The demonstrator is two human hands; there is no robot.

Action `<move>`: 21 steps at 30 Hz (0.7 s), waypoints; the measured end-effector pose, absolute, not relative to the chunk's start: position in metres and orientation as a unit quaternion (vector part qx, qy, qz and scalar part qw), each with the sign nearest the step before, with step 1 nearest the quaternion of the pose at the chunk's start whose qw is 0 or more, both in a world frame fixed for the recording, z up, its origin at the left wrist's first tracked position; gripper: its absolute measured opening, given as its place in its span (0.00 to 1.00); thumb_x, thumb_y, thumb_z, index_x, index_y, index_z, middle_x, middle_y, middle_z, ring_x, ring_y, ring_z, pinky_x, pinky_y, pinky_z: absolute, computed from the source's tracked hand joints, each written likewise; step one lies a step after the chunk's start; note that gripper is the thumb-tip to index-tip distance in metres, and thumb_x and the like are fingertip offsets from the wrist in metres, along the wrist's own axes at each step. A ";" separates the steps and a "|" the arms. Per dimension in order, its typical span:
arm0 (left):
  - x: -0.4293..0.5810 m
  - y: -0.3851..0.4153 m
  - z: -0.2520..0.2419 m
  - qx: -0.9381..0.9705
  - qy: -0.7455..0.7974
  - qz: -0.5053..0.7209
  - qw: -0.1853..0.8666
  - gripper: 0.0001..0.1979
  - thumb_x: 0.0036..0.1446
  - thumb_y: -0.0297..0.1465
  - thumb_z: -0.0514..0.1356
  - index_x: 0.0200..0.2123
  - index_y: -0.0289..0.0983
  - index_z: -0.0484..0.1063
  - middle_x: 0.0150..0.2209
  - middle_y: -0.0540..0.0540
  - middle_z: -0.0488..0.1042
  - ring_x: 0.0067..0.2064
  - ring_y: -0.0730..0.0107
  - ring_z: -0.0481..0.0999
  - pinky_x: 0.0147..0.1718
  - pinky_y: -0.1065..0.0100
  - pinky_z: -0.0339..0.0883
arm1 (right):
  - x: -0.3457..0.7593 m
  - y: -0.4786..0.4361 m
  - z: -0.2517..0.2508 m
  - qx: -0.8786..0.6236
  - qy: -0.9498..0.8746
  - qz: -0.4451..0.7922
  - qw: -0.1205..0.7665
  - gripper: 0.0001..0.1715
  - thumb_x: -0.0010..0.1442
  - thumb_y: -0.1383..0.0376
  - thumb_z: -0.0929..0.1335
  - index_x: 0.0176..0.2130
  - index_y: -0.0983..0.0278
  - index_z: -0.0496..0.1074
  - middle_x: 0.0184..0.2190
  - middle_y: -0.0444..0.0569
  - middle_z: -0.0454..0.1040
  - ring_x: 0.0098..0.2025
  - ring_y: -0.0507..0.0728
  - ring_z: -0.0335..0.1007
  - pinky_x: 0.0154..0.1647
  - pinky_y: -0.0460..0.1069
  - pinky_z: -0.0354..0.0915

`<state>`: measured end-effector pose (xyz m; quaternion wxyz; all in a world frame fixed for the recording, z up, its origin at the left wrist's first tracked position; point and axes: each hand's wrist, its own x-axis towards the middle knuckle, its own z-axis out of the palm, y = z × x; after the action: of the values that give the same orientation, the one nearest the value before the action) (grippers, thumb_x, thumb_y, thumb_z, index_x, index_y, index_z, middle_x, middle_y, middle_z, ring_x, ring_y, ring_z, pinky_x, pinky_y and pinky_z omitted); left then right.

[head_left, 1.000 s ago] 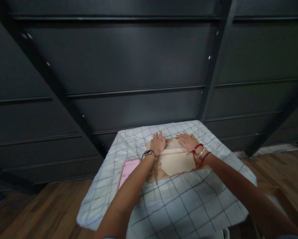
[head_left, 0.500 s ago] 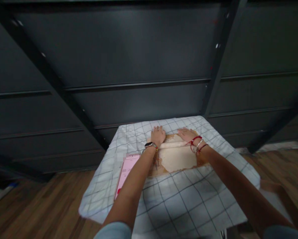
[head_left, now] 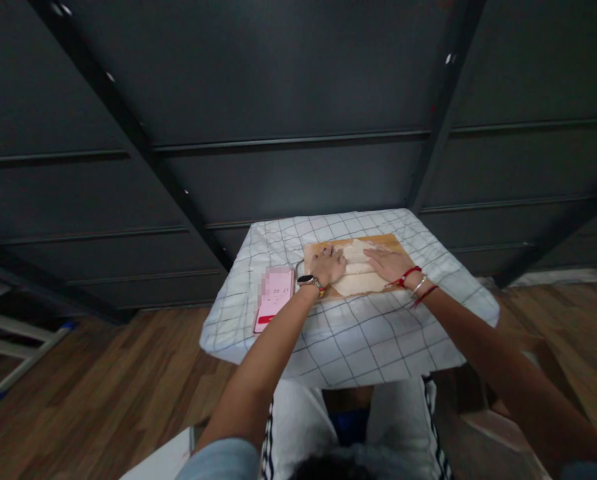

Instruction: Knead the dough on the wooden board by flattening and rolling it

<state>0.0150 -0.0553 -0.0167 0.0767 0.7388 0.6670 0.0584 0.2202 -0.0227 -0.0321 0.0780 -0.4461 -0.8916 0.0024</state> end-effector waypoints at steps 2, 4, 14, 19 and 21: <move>0.016 -0.075 -0.021 0.755 0.651 0.076 0.024 0.25 0.65 0.40 0.39 0.61 0.41 0.58 0.64 0.43 0.53 0.64 0.56 0.52 0.58 0.53 0.50 | 0.225 -0.046 -0.033 -0.447 -0.891 -0.007 0.073 0.31 0.66 0.57 0.51 0.60 0.67 0.62 0.60 0.52 0.61 0.62 0.58 0.54 0.62 0.54 0.52; 0.017 -0.096 -0.026 0.769 0.630 0.105 -0.028 0.26 0.65 0.42 0.41 0.62 0.40 0.56 0.64 0.43 0.52 0.65 0.56 0.48 0.59 0.54 0.47 | 0.230 -0.069 -0.036 -0.448 -0.889 -0.034 0.086 0.31 0.65 0.56 0.53 0.61 0.66 0.60 0.62 0.52 0.57 0.63 0.61 0.52 0.62 0.57 0.50; 0.009 -0.103 -0.036 0.804 0.572 0.145 -0.072 0.28 0.64 0.45 0.43 0.61 0.38 0.56 0.63 0.40 0.55 0.64 0.54 0.51 0.59 0.55 0.49 | 0.232 -0.082 -0.039 -0.447 -0.887 -0.068 0.095 0.30 0.64 0.55 0.56 0.60 0.67 0.61 0.60 0.53 0.60 0.62 0.62 0.52 0.62 0.57 0.48; 0.005 -0.061 -0.029 0.792 0.590 0.142 -0.063 0.25 0.65 0.43 0.40 0.57 0.37 0.62 0.58 0.41 0.63 0.59 0.61 0.61 0.56 0.62 0.55 | 0.223 -0.040 -0.032 -0.451 -0.887 -0.061 0.080 0.30 0.66 0.56 0.53 0.61 0.66 0.61 0.61 0.52 0.59 0.64 0.60 0.49 0.63 0.56 0.49; 0.004 -0.042 -0.023 0.782 0.605 0.142 -0.050 0.24 0.66 0.42 0.39 0.55 0.37 0.63 0.57 0.42 0.65 0.57 0.62 0.64 0.53 0.64 0.58 | 0.219 -0.020 -0.032 -0.452 -0.888 -0.040 0.072 0.31 0.66 0.57 0.52 0.61 0.69 0.61 0.60 0.53 0.59 0.63 0.58 0.51 0.63 0.53 0.49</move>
<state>0.0036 -0.0424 -0.0228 -0.0503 0.7819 0.6048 0.1421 0.2186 -0.0200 -0.0317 0.0721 -0.4522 -0.8881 -0.0399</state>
